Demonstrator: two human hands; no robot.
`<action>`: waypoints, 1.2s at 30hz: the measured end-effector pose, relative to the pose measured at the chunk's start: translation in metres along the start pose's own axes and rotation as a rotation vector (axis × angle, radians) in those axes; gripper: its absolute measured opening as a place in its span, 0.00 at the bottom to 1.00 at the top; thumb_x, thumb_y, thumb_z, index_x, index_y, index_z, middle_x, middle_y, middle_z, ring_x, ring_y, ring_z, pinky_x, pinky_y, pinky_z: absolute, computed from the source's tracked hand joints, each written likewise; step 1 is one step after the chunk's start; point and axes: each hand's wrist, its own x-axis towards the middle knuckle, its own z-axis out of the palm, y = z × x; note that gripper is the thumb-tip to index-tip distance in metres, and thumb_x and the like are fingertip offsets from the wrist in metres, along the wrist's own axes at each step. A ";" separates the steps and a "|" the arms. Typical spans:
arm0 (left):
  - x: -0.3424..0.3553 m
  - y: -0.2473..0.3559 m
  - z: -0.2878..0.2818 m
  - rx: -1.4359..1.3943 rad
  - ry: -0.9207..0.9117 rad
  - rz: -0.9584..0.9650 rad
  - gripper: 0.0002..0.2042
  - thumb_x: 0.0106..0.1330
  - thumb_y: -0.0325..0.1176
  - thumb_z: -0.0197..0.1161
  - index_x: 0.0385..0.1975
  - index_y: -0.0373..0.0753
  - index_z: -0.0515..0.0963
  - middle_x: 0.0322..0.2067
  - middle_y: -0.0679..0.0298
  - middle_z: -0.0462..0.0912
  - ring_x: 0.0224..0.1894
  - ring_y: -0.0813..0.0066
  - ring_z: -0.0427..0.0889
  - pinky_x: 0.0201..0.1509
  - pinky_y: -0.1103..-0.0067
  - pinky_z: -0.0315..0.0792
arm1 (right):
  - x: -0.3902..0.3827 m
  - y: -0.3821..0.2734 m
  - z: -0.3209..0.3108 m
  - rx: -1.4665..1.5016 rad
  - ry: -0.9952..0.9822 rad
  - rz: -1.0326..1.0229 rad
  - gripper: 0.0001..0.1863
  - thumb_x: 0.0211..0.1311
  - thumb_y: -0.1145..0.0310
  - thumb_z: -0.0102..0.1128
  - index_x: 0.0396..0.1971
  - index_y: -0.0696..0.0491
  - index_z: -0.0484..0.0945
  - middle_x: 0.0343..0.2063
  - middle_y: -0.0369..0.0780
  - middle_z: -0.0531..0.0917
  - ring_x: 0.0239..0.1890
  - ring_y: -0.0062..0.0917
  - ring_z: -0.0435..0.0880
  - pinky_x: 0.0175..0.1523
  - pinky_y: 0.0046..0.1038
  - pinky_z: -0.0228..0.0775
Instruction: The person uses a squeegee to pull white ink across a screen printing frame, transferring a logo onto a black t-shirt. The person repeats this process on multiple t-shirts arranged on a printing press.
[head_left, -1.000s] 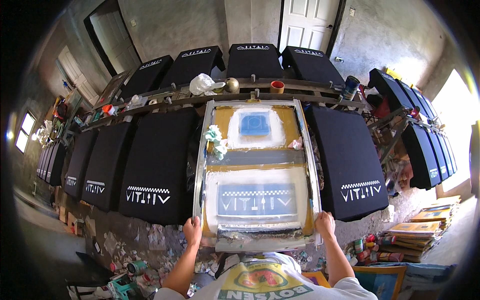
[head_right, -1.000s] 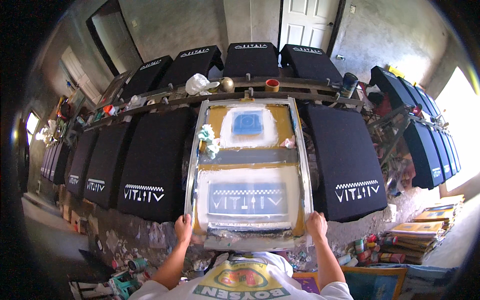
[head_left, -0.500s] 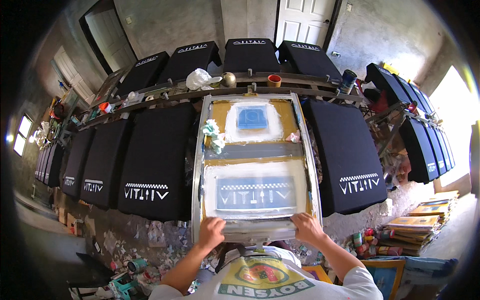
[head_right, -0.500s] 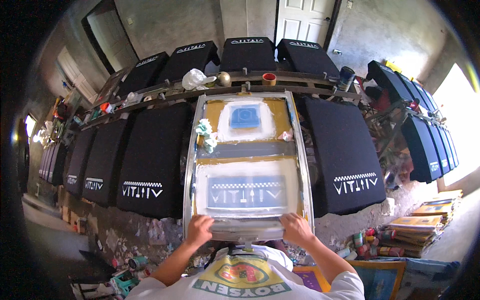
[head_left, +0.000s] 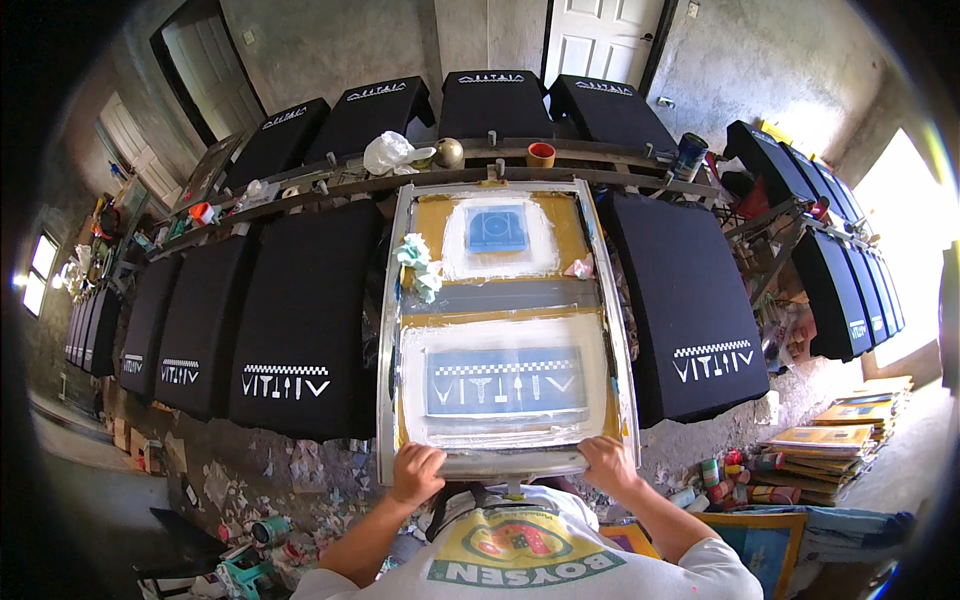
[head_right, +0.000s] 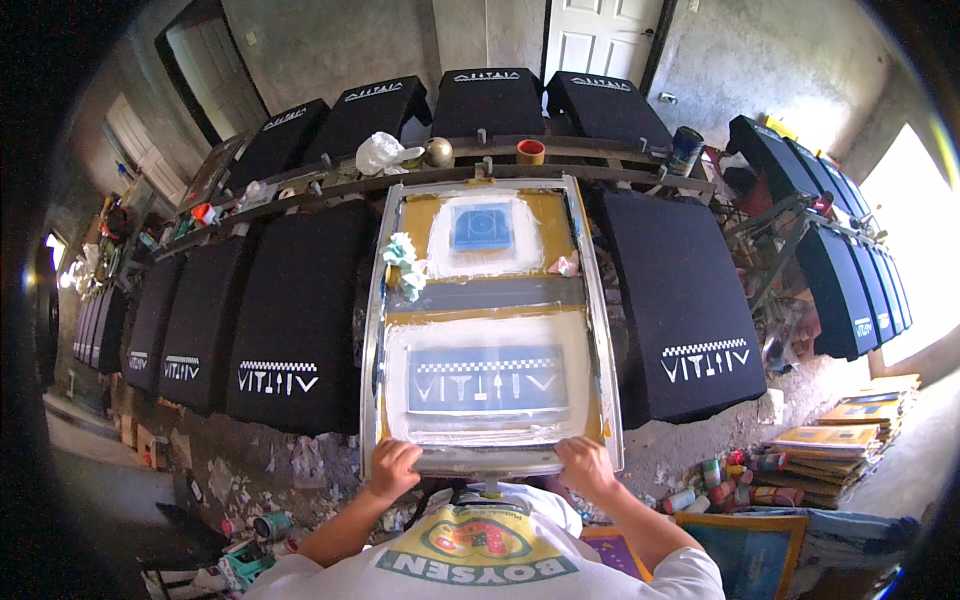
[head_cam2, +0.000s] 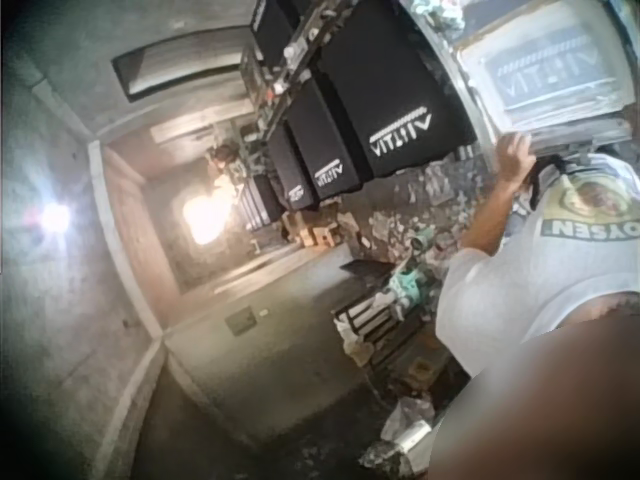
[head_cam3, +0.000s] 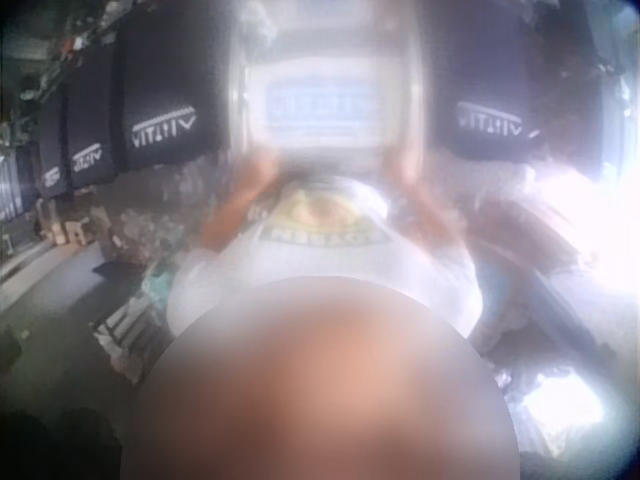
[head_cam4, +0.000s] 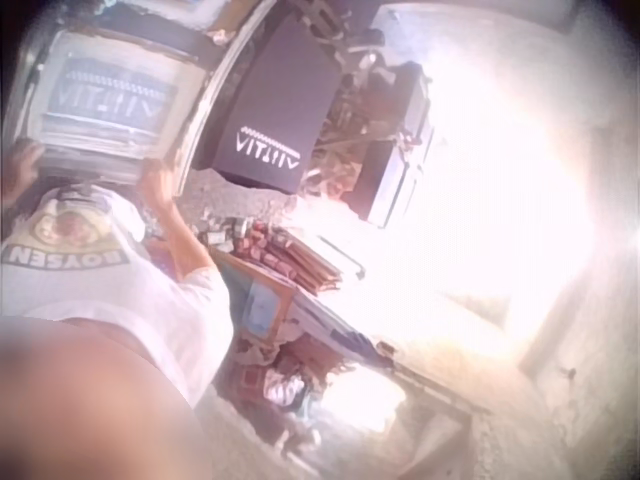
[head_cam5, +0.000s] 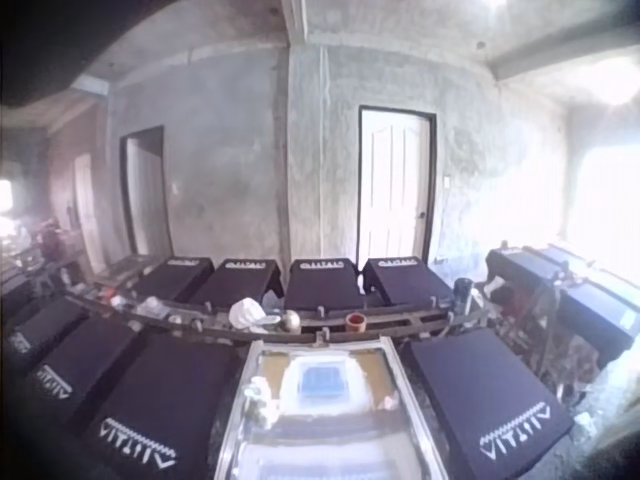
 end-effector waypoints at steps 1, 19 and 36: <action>-0.007 -0.001 0.004 0.011 -0.001 0.018 0.13 0.41 0.25 0.64 0.31 0.38 0.80 0.31 0.63 0.82 0.34 0.62 0.82 0.45 0.66 0.72 | -0.004 -0.001 0.007 -0.009 0.063 -0.041 0.16 0.40 0.78 0.66 0.35 0.56 0.84 0.39 0.44 0.88 0.43 0.37 0.88 0.50 0.36 0.81; 0.136 -0.122 0.047 0.100 0.172 0.048 0.10 0.38 0.20 0.62 0.22 0.41 0.76 0.24 0.64 0.78 0.31 0.61 0.81 0.41 0.67 0.69 | 0.169 0.081 0.009 -0.046 0.091 0.014 0.12 0.46 0.77 0.59 0.32 0.53 0.86 0.35 0.44 0.88 0.40 0.40 0.87 0.44 0.39 0.81; 0.042 -0.061 0.031 0.063 0.124 -0.050 0.11 0.36 0.21 0.62 0.23 0.41 0.78 0.23 0.61 0.78 0.30 0.58 0.80 0.41 0.62 0.71 | 0.091 0.056 0.015 -0.031 -0.137 0.015 0.07 0.44 0.75 0.59 0.25 0.52 0.84 0.28 0.44 0.87 0.32 0.41 0.87 0.38 0.41 0.80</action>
